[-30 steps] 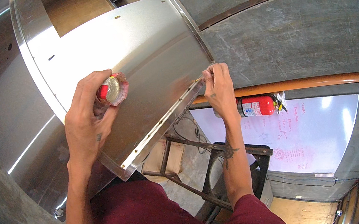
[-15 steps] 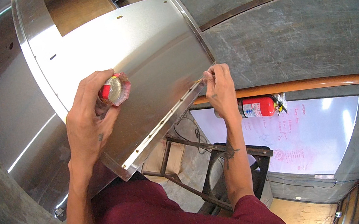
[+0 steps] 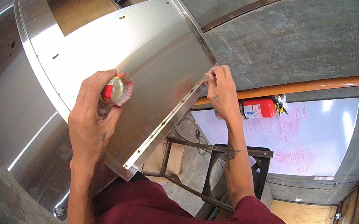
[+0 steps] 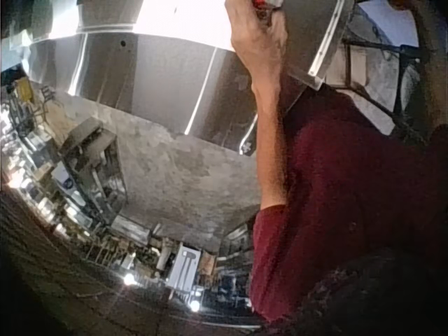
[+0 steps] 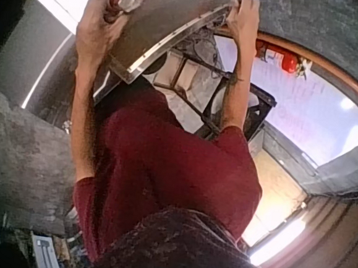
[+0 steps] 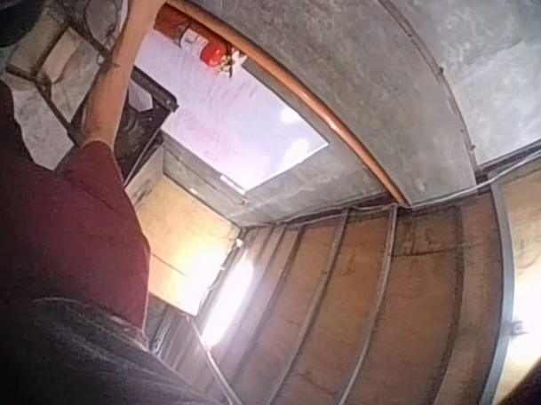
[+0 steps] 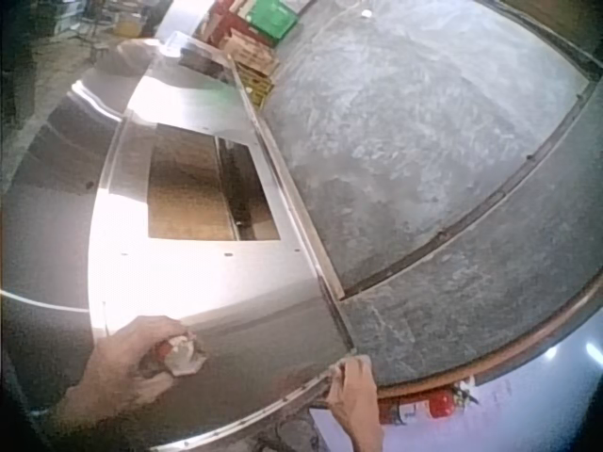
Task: The person applies a substance from a small container along the seam of a large stainless steel panel using a small stick. They then walk to a bucket, retrieve a cloth, and wring it out.
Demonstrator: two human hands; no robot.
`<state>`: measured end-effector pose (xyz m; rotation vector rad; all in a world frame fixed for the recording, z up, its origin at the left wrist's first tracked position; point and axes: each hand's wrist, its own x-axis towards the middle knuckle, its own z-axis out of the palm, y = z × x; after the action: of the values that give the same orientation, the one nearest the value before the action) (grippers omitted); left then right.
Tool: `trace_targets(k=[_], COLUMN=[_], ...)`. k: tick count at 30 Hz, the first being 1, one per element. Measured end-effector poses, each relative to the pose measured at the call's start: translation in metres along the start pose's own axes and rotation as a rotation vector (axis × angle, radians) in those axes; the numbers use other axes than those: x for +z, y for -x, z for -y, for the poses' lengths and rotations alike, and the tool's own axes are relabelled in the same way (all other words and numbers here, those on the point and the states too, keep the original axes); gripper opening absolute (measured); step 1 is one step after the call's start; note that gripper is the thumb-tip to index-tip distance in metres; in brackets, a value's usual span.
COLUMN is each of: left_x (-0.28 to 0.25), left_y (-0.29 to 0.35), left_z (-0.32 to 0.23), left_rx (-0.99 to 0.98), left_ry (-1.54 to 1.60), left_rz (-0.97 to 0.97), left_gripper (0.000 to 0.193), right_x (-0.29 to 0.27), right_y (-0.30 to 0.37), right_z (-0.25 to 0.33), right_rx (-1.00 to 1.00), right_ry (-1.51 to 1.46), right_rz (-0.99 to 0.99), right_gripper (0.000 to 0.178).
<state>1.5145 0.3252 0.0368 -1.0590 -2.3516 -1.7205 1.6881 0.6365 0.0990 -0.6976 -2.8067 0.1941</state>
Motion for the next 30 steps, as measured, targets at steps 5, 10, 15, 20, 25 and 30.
trace_targets(k=[5,10,15,20,25,30], left_x=[-0.001,-0.001,-0.003,-0.001,-0.002,-0.003], left_y=[0.002,0.001,0.000,-0.002,-0.001,-0.001], left_z=[-0.004,-0.005,-0.005,0.000,-0.001,-0.003], left_rx=[-0.069,-0.100,-0.074,-0.002,-0.011,-0.016], left_ry=[0.075,0.124,0.082,0.057,0.044,0.036], left_rz=[0.025,0.027,0.021,-0.014,-0.002,-0.002], left_gripper=[0.065,0.066,0.066,0.068,0.068,0.067], right_x=[-0.002,-0.021,-0.022,0.001,0.022,0.032], right_y=[0.000,0.001,0.014,0.017,0.009,0.006], right_z=[-0.004,0.025,0.103,0.162,0.180,0.183], right_rx=[-0.008,0.050,0.023,-0.168,-0.198,-0.196], right_ry=[-0.078,-0.152,-0.439,-0.566,-0.534,-0.558], right_rz=[-0.076,-0.163,-0.208,-0.230,-0.198,-0.183], right_gripper=[0.012,0.011,0.012,0.012,0.013,0.016])
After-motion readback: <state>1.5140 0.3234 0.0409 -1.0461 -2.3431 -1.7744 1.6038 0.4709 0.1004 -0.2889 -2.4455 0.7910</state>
